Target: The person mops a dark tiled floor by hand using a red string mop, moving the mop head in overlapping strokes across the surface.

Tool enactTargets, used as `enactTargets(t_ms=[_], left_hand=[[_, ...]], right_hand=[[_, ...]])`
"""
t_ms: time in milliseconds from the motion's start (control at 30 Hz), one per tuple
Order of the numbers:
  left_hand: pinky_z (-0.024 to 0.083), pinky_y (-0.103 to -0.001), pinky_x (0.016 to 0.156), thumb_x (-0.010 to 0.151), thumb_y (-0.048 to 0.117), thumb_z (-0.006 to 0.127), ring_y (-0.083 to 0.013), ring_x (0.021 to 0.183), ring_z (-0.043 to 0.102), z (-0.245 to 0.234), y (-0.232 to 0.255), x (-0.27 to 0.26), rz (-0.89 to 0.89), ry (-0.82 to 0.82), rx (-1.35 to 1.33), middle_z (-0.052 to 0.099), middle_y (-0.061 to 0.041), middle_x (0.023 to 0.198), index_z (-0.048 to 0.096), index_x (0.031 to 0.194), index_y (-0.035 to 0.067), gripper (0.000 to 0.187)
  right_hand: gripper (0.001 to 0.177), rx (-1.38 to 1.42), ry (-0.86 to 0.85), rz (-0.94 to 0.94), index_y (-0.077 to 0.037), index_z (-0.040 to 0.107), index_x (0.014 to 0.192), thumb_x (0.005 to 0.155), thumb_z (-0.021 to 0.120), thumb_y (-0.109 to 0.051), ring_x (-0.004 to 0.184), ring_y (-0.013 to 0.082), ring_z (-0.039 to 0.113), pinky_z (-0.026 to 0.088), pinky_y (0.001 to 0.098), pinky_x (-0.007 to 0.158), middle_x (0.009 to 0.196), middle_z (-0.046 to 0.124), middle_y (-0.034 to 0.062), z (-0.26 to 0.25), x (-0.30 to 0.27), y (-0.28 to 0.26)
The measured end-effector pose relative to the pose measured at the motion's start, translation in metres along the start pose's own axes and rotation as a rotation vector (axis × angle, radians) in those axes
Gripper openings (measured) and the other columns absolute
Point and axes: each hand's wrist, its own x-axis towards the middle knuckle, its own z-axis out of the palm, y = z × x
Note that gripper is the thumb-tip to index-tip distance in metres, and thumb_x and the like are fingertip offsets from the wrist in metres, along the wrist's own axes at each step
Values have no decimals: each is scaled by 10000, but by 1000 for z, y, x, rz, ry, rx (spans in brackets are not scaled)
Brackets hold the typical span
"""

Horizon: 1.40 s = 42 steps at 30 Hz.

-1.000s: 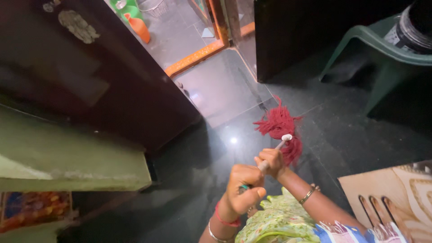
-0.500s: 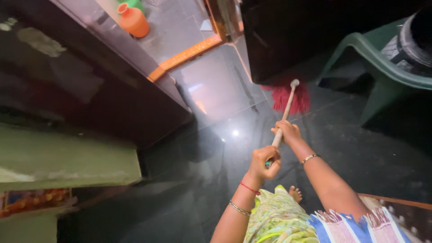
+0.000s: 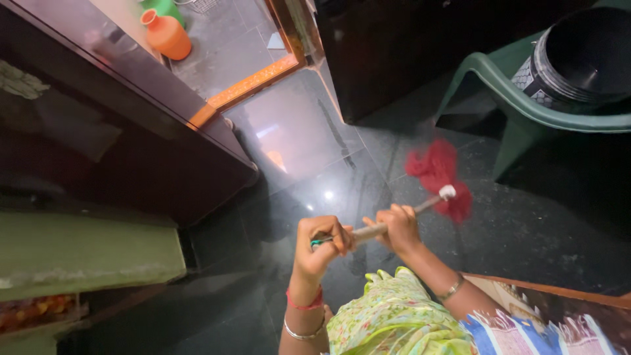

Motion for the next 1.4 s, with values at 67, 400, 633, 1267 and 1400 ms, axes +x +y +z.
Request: enactTargets(t_ms=[67, 400, 633, 1267, 1400], left_hand=[[575, -387, 892, 691, 90, 532, -187, 644, 645, 8, 15, 0, -28, -48, 32, 608, -67, 616, 561, 645, 10, 97], [392, -337, 643, 906, 314, 701, -133, 558, 403, 44, 8, -31, 231, 223, -418, 398, 3, 574, 407, 648, 71, 461], [414, -395, 599, 927, 372, 641, -261, 527, 490, 49, 5, -43, 361, 54, 80, 455, -92, 568, 427, 600, 19, 527], [395, -351, 541, 861, 167, 667, -213, 514, 496, 56, 36, -69, 392, 440, 320, 491, -82, 575, 440, 624, 17, 361], [369, -345, 525, 852, 201, 682, -204, 476, 476, 38, 28, -42, 470, 369, 302, 477, -65, 539, 424, 608, 45, 389]], right_hand=[[412, -9, 3, -4, -142, 567, 515, 782, 808, -344, 586, 320, 576, 423, 471, 614, 521, 562, 77, -15, -11, -5], [337, 282, 83, -160, -101, 455, 562, 765, 724, -119, 512, 353, 515, 399, 458, 508, 549, 482, 125, -3, -26, -16], [355, 405, 231, -401, -87, 367, 561, 694, 696, -63, 476, 331, 438, 356, 459, 472, 541, 381, 114, 64, 13, 16], [349, 708, -212, -304, -72, 435, 590, 772, 729, -122, 520, 341, 541, 413, 459, 491, 565, 490, 121, 118, 5, -55], [356, 725, -144, -446, -85, 434, 565, 734, 743, -133, 459, 332, 519, 399, 449, 449, 524, 476, 111, 139, 42, -43]])
